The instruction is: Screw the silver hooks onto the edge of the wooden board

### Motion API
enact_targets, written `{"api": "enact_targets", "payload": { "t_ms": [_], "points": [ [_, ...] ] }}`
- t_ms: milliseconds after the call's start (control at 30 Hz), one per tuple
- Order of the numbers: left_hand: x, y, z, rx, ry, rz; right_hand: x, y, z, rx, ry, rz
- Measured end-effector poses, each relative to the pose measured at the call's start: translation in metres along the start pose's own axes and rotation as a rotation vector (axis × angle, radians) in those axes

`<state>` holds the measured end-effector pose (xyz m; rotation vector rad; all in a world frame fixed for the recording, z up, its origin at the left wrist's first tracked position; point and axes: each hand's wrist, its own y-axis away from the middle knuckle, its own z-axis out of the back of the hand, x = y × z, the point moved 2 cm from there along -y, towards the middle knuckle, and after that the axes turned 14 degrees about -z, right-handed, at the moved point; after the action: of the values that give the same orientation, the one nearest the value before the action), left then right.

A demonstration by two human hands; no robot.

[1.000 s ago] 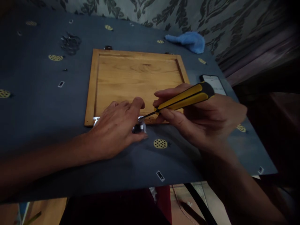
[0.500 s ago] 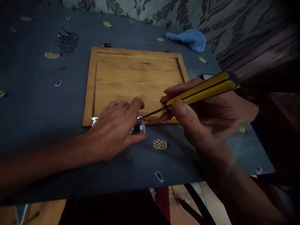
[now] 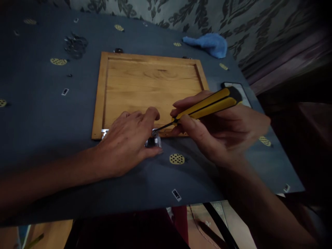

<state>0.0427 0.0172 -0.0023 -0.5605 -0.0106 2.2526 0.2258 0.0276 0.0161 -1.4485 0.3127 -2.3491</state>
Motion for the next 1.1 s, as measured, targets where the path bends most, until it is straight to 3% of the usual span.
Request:
{"api": "enact_targets", "payload": {
  "t_ms": [233,367,533,633,800,1100],
  "points": [
    [-0.001,-0.001,0.001,0.023,-0.011,0.008,0.000,-0.002,0.003,0.083,-0.033,0.025],
    [-0.001,-0.002,0.002,0.029,-0.002,0.021,0.005,0.000,0.001,0.029,-0.036,-0.059],
    [-0.001,-0.003,0.002,0.039,-0.002,0.024,0.006,-0.001,-0.001,0.054,-0.039,0.001],
    [-0.001,-0.003,0.002,0.036,0.003,0.026,0.003,-0.003,-0.002,0.007,-0.025,0.034],
    [-0.001,-0.002,0.003,0.023,0.010,0.025,-0.004,-0.002,-0.003,-0.052,0.007,-0.028],
    [0.000,-0.002,0.002,0.022,0.019,0.045,-0.003,0.001,-0.007,-0.149,0.032,0.035]
  ]
}}
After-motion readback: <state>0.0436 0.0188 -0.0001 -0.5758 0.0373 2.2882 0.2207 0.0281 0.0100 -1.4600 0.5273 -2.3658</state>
